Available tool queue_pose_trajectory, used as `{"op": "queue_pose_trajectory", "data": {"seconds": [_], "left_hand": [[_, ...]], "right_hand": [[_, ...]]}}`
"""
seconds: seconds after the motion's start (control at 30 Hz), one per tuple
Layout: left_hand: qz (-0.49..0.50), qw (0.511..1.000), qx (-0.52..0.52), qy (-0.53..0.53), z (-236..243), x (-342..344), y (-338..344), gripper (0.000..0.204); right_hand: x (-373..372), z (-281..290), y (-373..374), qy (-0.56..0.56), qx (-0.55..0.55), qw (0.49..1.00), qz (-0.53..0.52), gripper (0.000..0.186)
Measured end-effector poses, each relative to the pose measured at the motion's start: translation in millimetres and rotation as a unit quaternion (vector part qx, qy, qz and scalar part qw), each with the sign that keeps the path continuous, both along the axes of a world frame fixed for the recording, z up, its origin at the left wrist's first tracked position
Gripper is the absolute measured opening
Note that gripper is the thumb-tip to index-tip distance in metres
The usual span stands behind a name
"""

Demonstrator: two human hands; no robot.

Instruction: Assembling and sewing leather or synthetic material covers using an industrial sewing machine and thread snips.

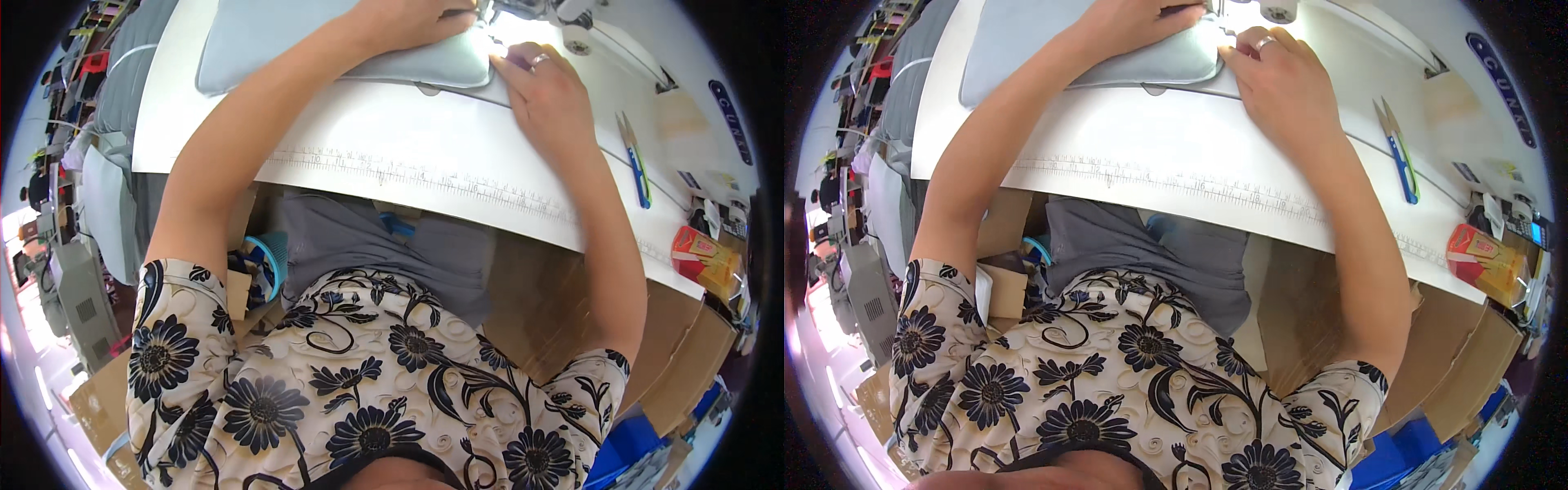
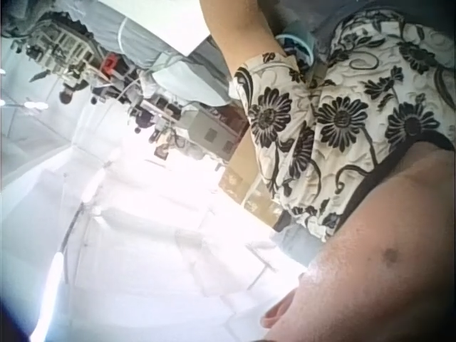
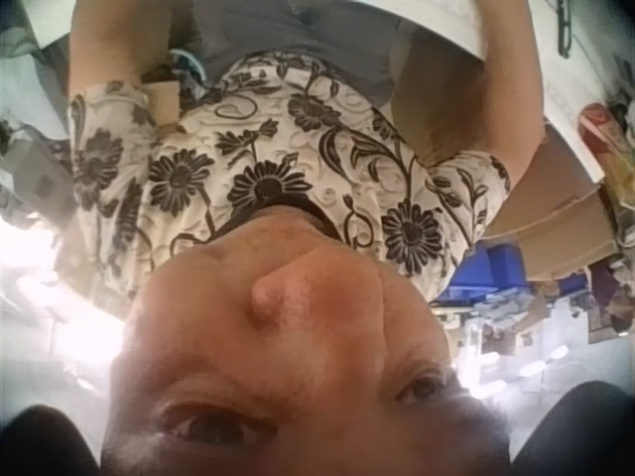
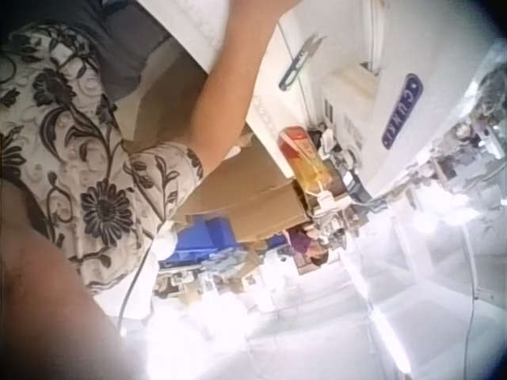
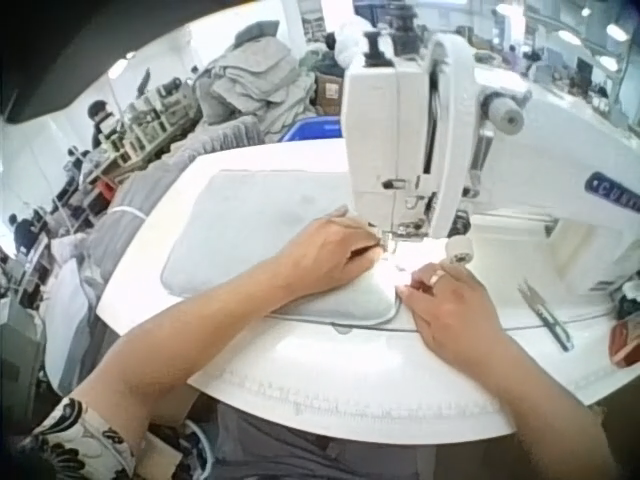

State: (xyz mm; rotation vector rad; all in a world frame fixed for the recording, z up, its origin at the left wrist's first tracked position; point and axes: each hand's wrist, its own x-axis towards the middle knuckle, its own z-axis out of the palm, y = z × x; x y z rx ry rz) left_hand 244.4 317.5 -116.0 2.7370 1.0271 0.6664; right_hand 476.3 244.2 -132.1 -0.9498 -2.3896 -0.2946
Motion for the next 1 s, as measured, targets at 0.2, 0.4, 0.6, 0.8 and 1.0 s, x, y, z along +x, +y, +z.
{"op": "queue_pose_trajectory", "data": {"seconds": [0.2, 0.4, 0.6, 0.8, 1.0], "left_hand": [[0.213, 0.956, 0.13, 0.157, 21.5, 14.7, -52.8, 0.027], [0.089, 0.981, 0.17, 0.018, 5.7, -73.8, -56.4, 0.028], [0.196, 0.972, -0.126, -0.011, 74.8, -227.9, -177.2, 0.039], [0.193, 0.976, -0.028, 0.1, 32.2, -208.3, -225.5, 0.05], [0.078, 0.992, 0.013, 0.096, 26.2, -183.5, -229.0, 0.045]], "right_hand": [[-12.8, 13.8, -12.3, -0.01, -0.024, 1.0, -0.014, 0.015], [-24.7, 25.5, -19.0, 0.025, -0.086, 0.995, 0.041, 0.02], [-31.7, 54.4, -60.6, 0.059, -0.106, 0.989, 0.082, 0.038], [-79.2, 54.5, -111.1, 0.081, -0.131, 0.983, 0.104, 0.034], [-92.3, 27.6, -141.9, 0.058, -0.166, 0.978, 0.112, 0.033]]}}
